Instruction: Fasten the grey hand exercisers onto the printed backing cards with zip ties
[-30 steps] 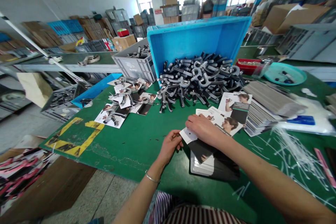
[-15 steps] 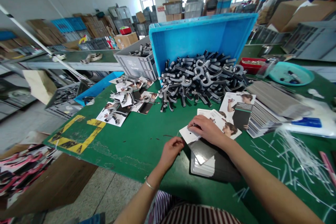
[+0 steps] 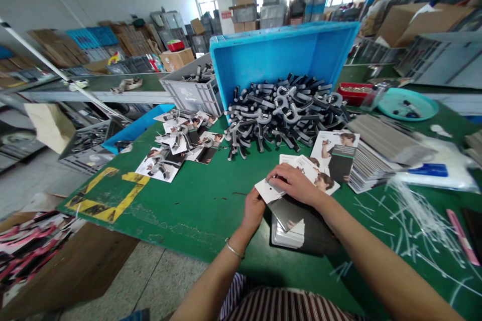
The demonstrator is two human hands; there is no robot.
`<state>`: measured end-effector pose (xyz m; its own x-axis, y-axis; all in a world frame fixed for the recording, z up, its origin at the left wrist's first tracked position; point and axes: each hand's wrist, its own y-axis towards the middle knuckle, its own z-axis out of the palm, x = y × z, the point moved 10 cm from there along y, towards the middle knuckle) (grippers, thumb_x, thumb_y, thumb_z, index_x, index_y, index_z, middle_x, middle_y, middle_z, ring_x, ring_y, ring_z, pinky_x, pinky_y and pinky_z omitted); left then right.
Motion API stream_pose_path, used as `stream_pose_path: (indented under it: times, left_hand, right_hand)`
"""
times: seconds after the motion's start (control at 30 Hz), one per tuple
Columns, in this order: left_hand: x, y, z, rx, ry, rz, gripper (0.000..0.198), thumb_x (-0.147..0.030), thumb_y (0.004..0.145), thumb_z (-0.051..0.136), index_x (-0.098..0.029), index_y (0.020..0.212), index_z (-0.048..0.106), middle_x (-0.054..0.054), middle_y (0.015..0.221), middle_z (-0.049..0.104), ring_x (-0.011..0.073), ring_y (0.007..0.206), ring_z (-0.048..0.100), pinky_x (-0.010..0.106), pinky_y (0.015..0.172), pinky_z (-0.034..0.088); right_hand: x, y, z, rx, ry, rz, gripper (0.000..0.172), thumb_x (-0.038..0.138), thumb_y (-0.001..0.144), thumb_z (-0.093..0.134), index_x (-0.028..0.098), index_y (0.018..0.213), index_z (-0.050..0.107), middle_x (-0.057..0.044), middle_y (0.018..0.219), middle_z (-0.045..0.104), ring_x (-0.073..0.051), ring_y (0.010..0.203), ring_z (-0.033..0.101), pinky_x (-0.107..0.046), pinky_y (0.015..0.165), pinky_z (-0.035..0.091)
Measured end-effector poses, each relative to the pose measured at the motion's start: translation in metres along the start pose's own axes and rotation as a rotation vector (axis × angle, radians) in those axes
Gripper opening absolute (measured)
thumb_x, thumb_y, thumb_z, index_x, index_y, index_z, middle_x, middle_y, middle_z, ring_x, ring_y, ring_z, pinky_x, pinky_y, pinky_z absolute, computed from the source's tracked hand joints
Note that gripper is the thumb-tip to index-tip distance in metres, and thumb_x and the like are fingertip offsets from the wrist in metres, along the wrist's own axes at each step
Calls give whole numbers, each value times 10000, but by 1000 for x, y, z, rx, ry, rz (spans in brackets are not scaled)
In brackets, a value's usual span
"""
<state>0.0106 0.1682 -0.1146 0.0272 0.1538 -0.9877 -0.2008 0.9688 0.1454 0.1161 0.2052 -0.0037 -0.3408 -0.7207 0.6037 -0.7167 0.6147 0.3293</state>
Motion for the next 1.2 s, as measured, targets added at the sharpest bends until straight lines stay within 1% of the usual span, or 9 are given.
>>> stream_pose_path:
  times: [0.27,0.5,0.63,0.77,0.83,0.93,1.0,1.07,1.2]
  left_hand:
    - [-1,-4,-4,-41,-84,-79,215,-228,751,679,-155,941,746,44,970,735,198,912,643,330,888,473]
    - [1,-8,-6,-64,-542,-222,384,-273,761,725,-189,1111,591,35,961,704,155,852,656,282,815,487]
    - [-5,2,-25,-119,-369,-226,351,-407,840,651,-181,1101,588,43,960,679,132,781,633,236,694,487]
    - [-16,18,-11,109,-134,-275,469,-401,765,743,-150,1143,623,53,935,685,112,668,585,203,570,441]
    - [-20,19,-6,160,-134,-318,468,-396,749,755,-121,1110,643,50,859,686,118,656,586,207,573,444]
    - [-34,8,-22,-1,-160,-307,462,-403,770,731,-136,1129,615,56,920,699,130,706,624,225,639,479]
    - [-42,-10,-25,-36,-110,-309,507,-415,789,707,-152,1196,560,36,864,694,111,606,599,220,575,466]
    - [-42,-31,-11,90,-32,-374,595,-431,805,681,-149,1291,485,8,750,669,101,495,543,207,476,410]
    - [-41,-65,20,311,107,-460,690,-427,848,611,-165,1441,372,-27,644,623,126,523,561,205,482,392]
  right_hand:
    - [12,-2,3,44,-107,-64,206,122,926,469,182,975,660,-63,929,646,-210,927,536,-361,892,389]
    - [11,-5,7,72,-139,-32,124,277,937,567,188,959,650,-70,945,614,-215,935,514,-345,861,390]
    - [3,-2,5,34,-41,-16,145,295,959,547,198,924,648,-45,897,635,-199,914,530,-335,853,389]
    - [5,-5,-6,-51,200,27,151,313,962,536,206,917,633,-20,889,643,-174,872,569,-309,815,427]
    - [-1,-14,-25,-168,314,74,169,343,962,524,209,928,621,-16,875,632,-162,814,586,-296,768,457]
    - [-35,-39,-79,-501,324,189,181,369,960,498,224,1022,588,-21,903,626,-157,767,603,-301,742,491]
    - [-74,-53,-114,-650,145,349,213,356,966,448,219,1088,557,-31,934,631,-159,745,611,-312,735,503]
    - [-121,-48,-127,-543,-113,576,230,309,966,400,189,1084,558,-49,931,645,-172,757,626,-324,751,506]
    - [-180,-3,-120,-350,-219,700,222,235,880,579,120,1069,593,-137,1047,667,-253,1008,623,-379,904,465]
